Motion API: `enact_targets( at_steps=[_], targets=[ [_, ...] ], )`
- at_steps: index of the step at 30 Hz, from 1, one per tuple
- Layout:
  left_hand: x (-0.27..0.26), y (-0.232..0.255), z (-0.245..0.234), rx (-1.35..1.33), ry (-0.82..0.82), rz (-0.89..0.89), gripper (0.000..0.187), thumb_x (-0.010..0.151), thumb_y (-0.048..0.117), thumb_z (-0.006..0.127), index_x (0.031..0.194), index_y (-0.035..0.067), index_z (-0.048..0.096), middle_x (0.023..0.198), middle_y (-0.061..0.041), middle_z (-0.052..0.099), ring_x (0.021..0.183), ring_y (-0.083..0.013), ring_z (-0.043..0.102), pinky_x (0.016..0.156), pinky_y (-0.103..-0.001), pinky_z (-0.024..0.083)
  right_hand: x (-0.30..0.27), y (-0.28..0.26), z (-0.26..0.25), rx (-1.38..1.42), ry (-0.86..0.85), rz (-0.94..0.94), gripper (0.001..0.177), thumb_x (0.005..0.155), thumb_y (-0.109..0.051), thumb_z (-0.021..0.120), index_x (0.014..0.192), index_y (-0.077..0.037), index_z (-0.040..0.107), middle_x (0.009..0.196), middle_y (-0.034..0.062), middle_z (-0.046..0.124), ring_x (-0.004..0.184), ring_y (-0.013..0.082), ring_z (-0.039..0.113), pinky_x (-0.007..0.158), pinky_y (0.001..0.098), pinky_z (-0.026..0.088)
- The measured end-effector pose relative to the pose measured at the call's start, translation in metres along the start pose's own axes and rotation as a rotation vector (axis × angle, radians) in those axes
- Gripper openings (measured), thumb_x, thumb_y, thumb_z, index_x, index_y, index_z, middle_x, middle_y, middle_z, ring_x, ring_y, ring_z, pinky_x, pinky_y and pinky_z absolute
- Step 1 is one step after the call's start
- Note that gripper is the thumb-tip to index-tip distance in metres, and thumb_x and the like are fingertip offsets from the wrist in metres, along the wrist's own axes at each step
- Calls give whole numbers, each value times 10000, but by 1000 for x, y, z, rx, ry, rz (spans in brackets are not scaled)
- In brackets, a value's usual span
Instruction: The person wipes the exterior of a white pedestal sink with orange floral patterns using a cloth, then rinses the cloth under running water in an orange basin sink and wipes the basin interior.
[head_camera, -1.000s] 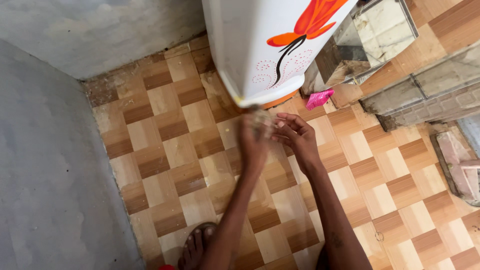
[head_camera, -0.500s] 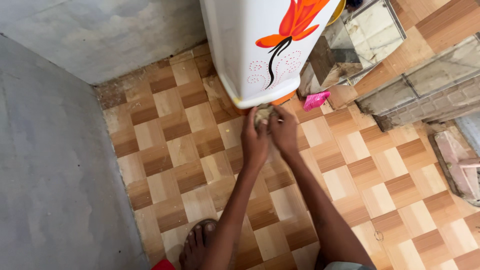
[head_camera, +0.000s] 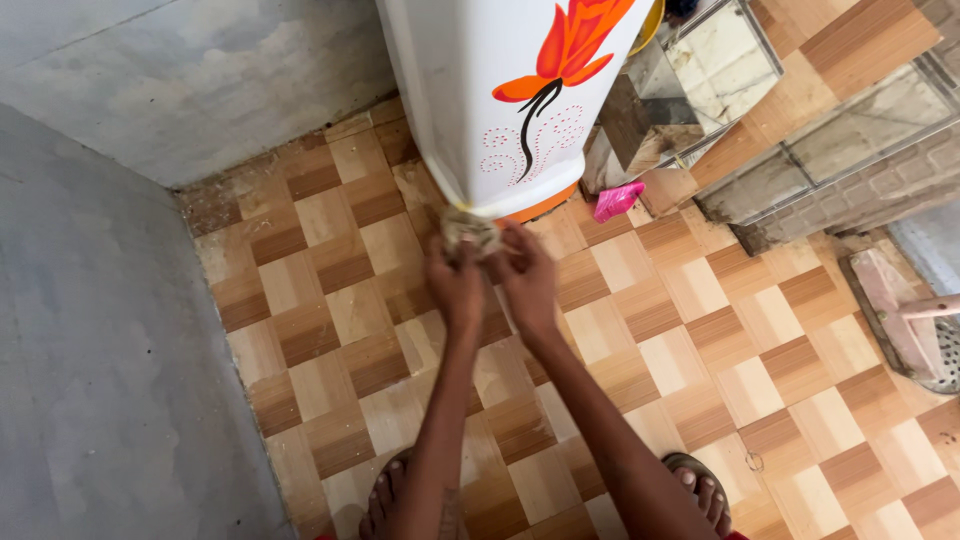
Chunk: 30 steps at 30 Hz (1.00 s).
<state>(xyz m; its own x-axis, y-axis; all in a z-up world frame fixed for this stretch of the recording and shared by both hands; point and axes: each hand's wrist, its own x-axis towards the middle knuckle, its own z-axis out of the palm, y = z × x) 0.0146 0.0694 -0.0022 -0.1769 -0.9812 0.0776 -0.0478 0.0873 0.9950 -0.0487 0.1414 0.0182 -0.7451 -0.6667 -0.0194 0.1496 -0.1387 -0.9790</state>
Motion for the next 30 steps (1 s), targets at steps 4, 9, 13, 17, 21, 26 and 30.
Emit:
enact_targets(
  at_steps=[4,9,13,17,21,26,30],
  targets=[
    [-25,1,27,-22,-310,-172,322,1021,253,630,1237,18,680,1045,-130,738,894,-209,678,762,-346,562,12,6,-52,-88,252,-121,334,922,-38,705,1245,25,648,1176,91,702,962,144,710,827,278,601],
    [-39,9,54,-128,-527,-276,422,955,267,665,1328,87,583,1123,-55,714,984,-143,714,766,-330,593,30,-1,-92,-33,449,-59,261,991,-105,711,1211,35,719,1064,111,728,917,137,657,820,291,540],
    [-36,10,55,-40,-492,-46,351,969,255,709,1243,37,689,1155,-100,722,991,-178,708,861,-322,586,33,-5,-83,55,356,-50,270,965,-122,682,1200,7,723,1028,71,739,885,125,661,762,270,542],
    [-23,0,38,-148,-258,-9,308,992,288,679,1187,51,652,1092,-63,679,971,-150,636,838,-317,540,21,2,-53,88,144,-107,223,968,-92,701,1159,23,720,1037,64,728,905,104,664,803,265,552],
    [0,-13,-2,-214,103,-97,269,1029,301,618,1123,53,663,1074,-45,694,953,-147,622,820,-298,518,-4,-7,-32,98,-197,-43,182,985,-45,669,1137,17,749,1060,53,756,924,109,695,849,279,582],
    [32,10,-35,-510,259,-319,303,1022,277,590,1220,48,573,1190,-86,611,1069,-214,615,872,-377,552,-10,-22,-16,147,-221,14,214,983,-36,679,1187,9,724,1082,89,766,894,123,694,815,289,574],
    [43,37,-30,-538,224,-287,464,954,232,615,1366,79,467,1315,-121,555,1201,-249,597,956,-423,592,-6,-26,-20,139,-178,-15,238,980,-43,668,1208,14,703,1118,93,769,977,124,716,878,280,580]
  ],
)
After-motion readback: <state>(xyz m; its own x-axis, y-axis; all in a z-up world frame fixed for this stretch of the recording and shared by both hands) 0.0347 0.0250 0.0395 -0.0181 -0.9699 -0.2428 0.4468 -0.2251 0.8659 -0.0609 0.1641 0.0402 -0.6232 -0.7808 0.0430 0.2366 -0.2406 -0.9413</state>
